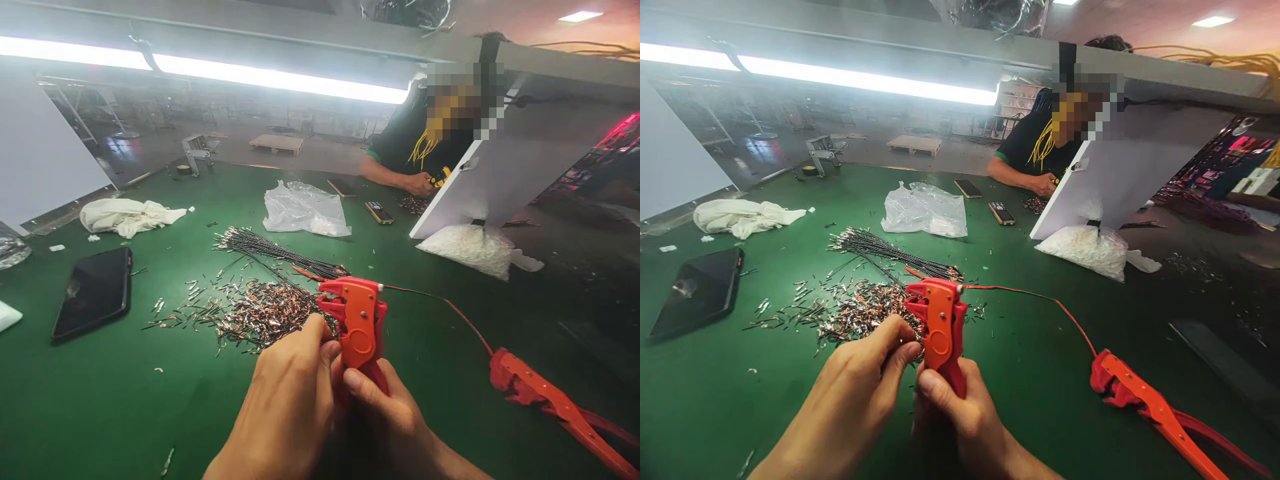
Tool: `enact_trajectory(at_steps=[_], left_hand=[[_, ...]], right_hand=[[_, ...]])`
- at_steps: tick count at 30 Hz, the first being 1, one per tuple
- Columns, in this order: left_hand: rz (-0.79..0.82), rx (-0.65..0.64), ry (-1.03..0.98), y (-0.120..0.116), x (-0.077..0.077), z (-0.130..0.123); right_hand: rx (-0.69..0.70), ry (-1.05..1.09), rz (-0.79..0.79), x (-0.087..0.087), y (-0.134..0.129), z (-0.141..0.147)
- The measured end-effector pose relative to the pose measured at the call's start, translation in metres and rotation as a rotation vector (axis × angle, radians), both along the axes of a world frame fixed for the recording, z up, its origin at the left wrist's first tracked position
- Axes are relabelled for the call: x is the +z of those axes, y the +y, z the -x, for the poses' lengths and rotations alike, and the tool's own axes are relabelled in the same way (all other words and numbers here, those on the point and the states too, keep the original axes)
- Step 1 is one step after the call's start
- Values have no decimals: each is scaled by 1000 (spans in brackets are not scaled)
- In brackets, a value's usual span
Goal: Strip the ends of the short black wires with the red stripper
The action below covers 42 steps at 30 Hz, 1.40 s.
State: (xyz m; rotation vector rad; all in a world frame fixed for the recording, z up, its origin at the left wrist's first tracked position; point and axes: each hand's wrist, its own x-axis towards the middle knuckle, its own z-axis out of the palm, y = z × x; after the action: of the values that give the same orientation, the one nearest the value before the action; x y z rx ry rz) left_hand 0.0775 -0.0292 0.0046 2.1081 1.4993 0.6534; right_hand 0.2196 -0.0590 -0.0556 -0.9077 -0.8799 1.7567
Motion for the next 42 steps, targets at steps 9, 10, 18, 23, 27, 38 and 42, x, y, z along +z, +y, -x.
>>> enact_trajectory(at_steps=[9,10,18,23,27,38,42], left_hand=[[-347,-1,-127,7,-3,19],[-377,16,-127,7,-1,20],[-370,-131,13,-10,-6,13],[-379,-189,328,-24,-39,1],[-321,-139,359,-26,-50,1],[-330,202,5,8,-3,31],[-496,85,-28,17,-2,42]], right_hand=[[206,414,63,0,10,-21],[232,428,64,-2,9,-21],[157,282,15,8,9,-14],[-14,26,135,0,9,-22],[42,-9,108,-11,8,-29],[275,373,-70,11,16,-29],[387,362,-50,3,11,-34]])
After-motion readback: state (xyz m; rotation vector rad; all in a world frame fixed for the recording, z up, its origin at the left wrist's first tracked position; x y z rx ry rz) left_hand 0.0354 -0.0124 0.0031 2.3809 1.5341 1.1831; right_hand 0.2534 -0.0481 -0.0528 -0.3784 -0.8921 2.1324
